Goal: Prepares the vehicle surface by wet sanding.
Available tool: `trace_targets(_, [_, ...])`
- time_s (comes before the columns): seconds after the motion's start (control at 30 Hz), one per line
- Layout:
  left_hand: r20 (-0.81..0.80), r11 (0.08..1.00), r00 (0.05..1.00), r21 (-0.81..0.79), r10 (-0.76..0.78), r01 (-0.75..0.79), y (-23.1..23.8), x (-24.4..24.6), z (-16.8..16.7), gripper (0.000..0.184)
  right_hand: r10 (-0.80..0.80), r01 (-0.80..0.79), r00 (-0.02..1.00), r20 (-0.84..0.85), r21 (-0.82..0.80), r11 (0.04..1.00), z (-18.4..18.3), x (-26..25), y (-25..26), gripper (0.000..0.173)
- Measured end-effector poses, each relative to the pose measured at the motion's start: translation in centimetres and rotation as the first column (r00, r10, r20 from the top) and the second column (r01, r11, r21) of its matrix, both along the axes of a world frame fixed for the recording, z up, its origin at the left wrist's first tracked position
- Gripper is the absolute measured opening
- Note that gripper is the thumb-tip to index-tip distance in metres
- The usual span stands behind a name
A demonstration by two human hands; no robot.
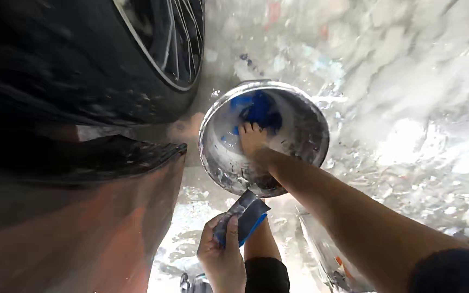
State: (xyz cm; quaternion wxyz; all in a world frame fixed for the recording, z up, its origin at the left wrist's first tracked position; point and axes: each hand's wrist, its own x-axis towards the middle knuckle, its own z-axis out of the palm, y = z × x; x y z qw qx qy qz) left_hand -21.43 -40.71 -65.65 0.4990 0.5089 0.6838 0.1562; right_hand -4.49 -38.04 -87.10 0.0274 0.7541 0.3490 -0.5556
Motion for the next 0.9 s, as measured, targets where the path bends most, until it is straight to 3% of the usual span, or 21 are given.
trace_targets(0.07, [-0.008, 0.999, 1.000, -0.033, 0.015, -0.015, 0.1, 0.0, -0.9, 0.014, 0.181, -0.209, 0.971, -0.155, -0.187, 0.960, 0.0, 1.9, 1.1, 0.073])
trace_targets(0.1, [-0.003, 0.998, 1.000, -0.046, 0.031, -0.031, 0.2, 0.1, -1.3, 0.011, 0.067, -0.067, 0.998, 0.014, 0.012, 0.998, -3.1, 0.3, -1.5, 0.064])
trace_targets(0.17, [0.043, 0.994, 0.996, -0.077, 0.083, -0.079, 0.4, 0.7, -1.6, 0.008, 0.083, -0.089, 0.993, 0.086, 0.070, 0.994, -5.8, 0.6, -2.6, 0.057])
trace_targets(0.27, [0.091, 0.987, 0.990, -0.129, 0.111, -0.099, 1.3, 1.7, -1.6, 0.009, -0.011, 0.008, 0.999, 0.046, 0.060, 0.998, -1.8, 3.1, -1.2, 0.046])
trace_targets(0.33, [0.083, 0.982, 0.992, -0.173, 0.098, -0.082, 2.0, 2.3, -1.1, 0.008, -0.086, 0.081, 0.996, 0.019, 0.183, 0.980, 3.6, 4.4, -1.8, 0.041])
trace_targets(0.43, [0.084, 0.969, 0.996, -0.246, 0.035, -0.013, 3.1, 3.4, -0.7, 0.007, -0.213, 0.225, 0.974, -0.079, 0.457, 0.860, 11.7, 5.2, -4.3, 0.046])
trace_targets(0.53, [0.191, 0.929, 0.982, -0.363, -0.008, 0.078, 3.3, 4.3, -0.2, 0.009, -0.347, 0.439, 0.897, -0.274, 0.454, 0.775, 17.9, 3.4, -7.2, 0.057])
trace_targets(0.63, [0.329, 0.853, 0.944, -0.493, 0.003, 0.169, 2.9, 5.2, 0.3, 0.015, -0.365, 0.415, 0.910, -0.198, 0.403, 0.816, 19.3, 0.3, -9.9, 0.070])
trace_targets(0.73, [0.368, 0.789, 0.922, -0.599, 0.118, 0.138, 2.3, 5.1, 0.2, 0.026, -0.320, 0.314, 0.945, -0.060, 0.429, 0.847, 18.3, -0.5, -10.7, 0.077])
trace_targets(0.83, [0.362, 0.777, 0.920, -0.619, 0.150, 0.117, 2.6, 5.2, -0.3, 0.043, -0.335, 0.333, 0.938, -0.089, 0.501, 0.799, 17.1, 0.7, -10.6, 0.072])
trace_targets(0.9, [0.360, 0.779, 0.919, -0.618, 0.158, 0.109, 2.5, 6.0, -0.4, 0.043, -0.350, 0.351, 0.931, -0.104, 0.520, 0.779, 16.7, 1.5, -10.6, 0.066])
